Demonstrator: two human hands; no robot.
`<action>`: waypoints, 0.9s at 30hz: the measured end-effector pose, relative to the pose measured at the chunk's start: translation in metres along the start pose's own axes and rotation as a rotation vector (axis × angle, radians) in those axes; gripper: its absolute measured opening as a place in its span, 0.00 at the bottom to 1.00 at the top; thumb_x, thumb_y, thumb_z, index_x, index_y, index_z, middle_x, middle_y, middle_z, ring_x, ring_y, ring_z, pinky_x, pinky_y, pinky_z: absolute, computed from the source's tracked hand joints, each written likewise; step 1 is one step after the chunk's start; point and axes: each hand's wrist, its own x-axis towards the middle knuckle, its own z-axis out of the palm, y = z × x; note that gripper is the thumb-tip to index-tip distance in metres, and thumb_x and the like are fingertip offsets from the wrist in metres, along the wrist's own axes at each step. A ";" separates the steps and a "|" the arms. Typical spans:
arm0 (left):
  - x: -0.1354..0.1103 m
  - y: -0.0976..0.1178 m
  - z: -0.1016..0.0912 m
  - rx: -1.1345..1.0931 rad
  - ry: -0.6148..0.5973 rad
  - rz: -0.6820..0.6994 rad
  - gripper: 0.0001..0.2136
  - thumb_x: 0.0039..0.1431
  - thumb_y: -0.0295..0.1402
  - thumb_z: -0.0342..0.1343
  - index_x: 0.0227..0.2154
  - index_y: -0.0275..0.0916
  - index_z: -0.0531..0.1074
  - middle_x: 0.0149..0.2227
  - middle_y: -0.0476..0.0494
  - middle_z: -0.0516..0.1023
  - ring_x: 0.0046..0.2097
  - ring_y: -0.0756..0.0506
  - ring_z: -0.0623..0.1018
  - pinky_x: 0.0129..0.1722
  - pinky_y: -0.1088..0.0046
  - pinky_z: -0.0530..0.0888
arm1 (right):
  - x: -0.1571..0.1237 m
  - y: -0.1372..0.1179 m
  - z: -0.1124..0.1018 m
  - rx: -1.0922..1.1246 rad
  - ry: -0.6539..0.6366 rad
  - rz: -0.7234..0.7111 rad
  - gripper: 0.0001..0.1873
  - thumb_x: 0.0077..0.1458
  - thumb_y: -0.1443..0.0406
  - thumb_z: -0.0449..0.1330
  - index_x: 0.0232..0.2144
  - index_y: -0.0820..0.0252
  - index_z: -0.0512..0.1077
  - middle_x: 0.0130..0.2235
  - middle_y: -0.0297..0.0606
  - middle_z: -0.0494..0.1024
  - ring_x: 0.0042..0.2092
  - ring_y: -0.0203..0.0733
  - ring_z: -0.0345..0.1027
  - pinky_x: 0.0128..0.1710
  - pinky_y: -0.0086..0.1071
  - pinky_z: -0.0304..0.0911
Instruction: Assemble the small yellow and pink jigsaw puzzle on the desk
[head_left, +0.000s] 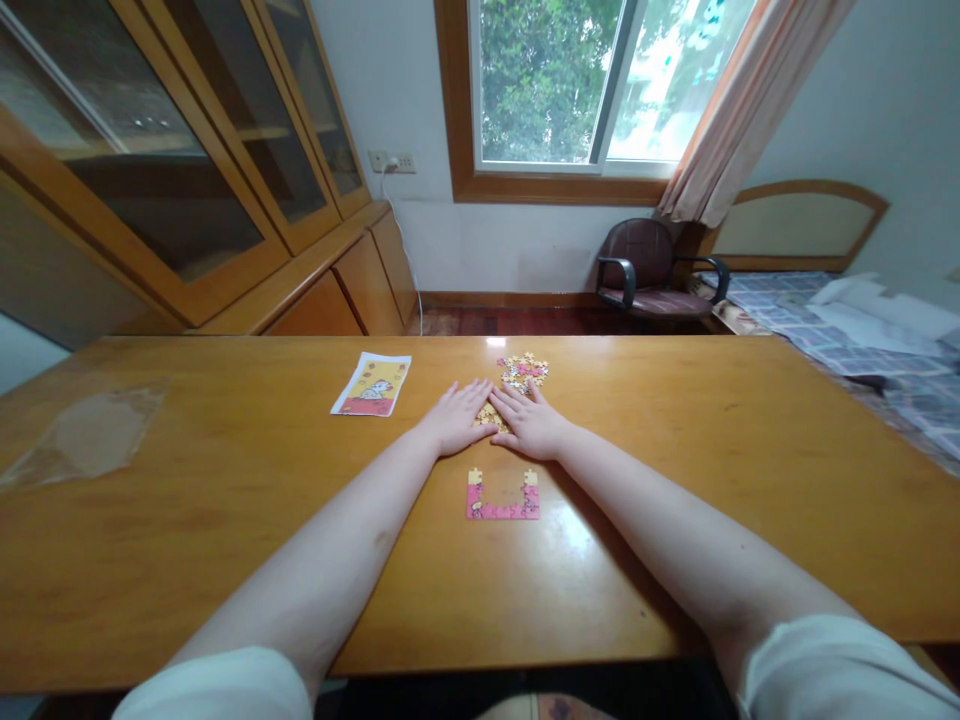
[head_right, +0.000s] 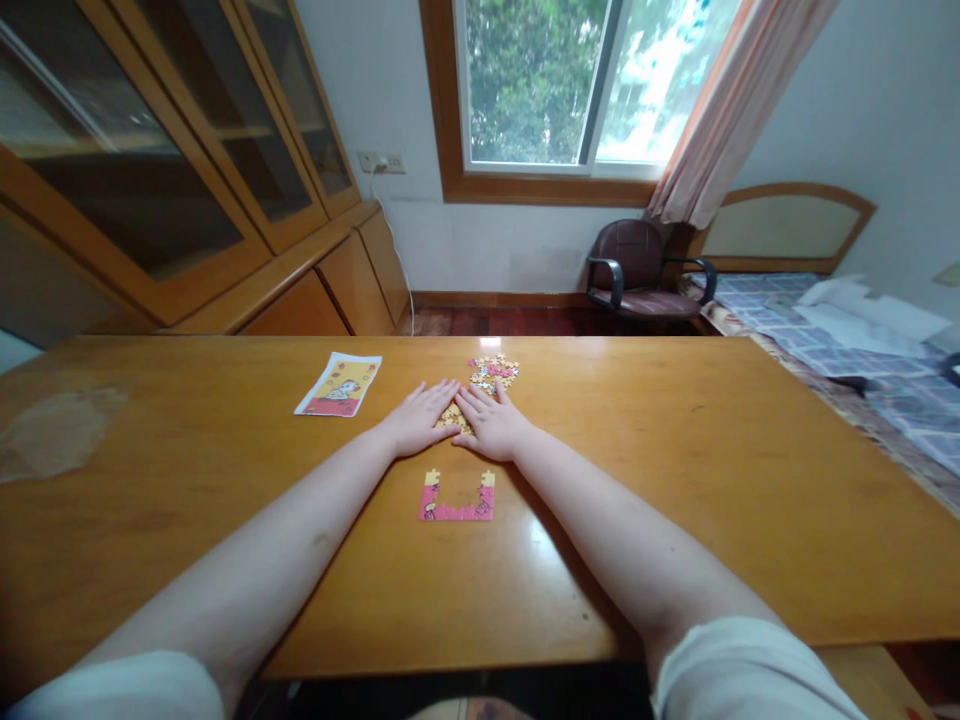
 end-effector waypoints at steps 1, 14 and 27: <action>0.003 -0.001 0.000 -0.006 0.009 -0.012 0.37 0.60 0.52 0.43 0.66 0.35 0.47 0.68 0.34 0.49 0.68 0.39 0.50 0.66 0.55 0.45 | 0.005 0.000 0.001 -0.006 0.004 0.004 0.42 0.61 0.45 0.46 0.67 0.66 0.46 0.67 0.49 0.48 0.68 0.55 0.38 0.65 0.57 0.22; 0.016 -0.012 -0.002 -0.043 0.083 -0.112 0.35 0.63 0.51 0.40 0.67 0.36 0.45 0.68 0.36 0.48 0.68 0.39 0.51 0.66 0.54 0.49 | 0.031 0.026 -0.007 0.021 0.157 0.240 0.35 0.63 0.49 0.44 0.66 0.61 0.50 0.68 0.46 0.49 0.69 0.50 0.39 0.65 0.57 0.26; 0.012 0.000 -0.005 0.012 0.012 0.271 0.20 0.67 0.39 0.42 0.59 0.50 0.63 0.65 0.48 0.60 0.67 0.43 0.56 0.65 0.52 0.49 | 0.049 0.063 -0.011 -0.055 -0.041 0.186 0.27 0.66 0.59 0.42 0.66 0.48 0.50 0.67 0.37 0.52 0.68 0.52 0.42 0.63 0.63 0.33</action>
